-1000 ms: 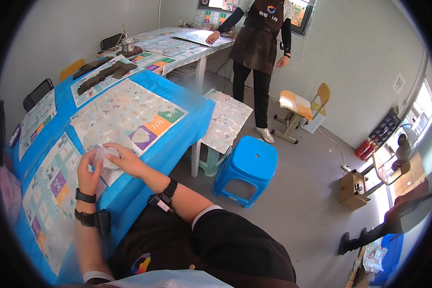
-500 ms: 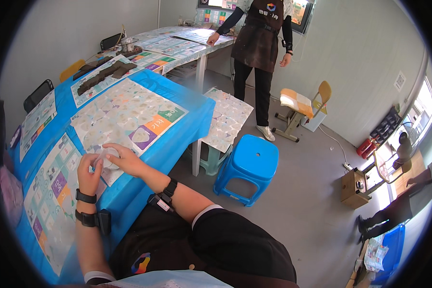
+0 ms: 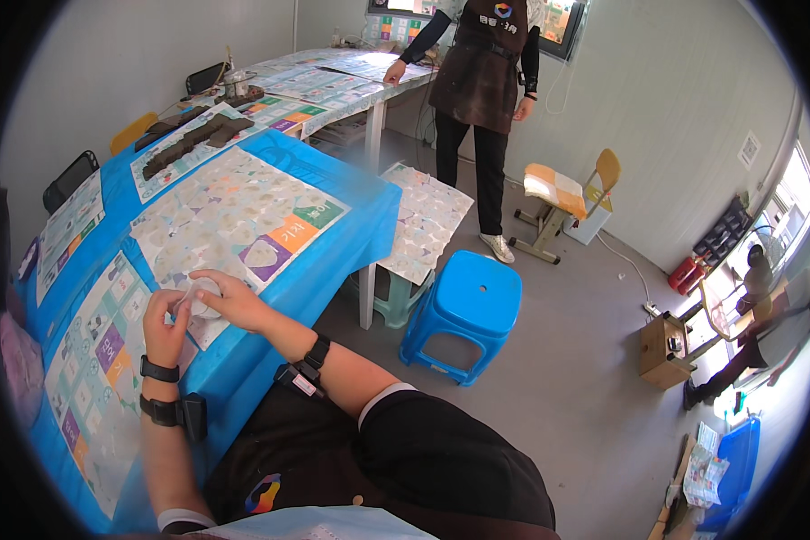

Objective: The worker is sorting and placing small shoe-upper components onto a labeled template board.

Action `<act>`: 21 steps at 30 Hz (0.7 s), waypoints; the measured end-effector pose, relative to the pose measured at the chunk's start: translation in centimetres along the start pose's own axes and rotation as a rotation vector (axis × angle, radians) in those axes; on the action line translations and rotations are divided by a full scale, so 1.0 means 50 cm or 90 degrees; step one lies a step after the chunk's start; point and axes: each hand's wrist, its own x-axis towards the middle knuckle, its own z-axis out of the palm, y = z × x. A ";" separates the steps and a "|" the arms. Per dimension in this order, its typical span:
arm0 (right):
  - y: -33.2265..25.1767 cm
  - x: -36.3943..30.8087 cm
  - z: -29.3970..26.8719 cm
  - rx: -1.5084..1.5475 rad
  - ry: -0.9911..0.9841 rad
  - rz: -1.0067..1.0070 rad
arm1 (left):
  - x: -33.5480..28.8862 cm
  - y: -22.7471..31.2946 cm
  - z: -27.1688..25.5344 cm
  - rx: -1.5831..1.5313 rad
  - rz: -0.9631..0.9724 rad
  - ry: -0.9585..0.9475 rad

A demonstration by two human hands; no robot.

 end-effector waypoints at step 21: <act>0.006 0.003 0.003 -0.044 0.012 0.000 | -0.001 0.000 -0.003 -0.017 0.003 0.005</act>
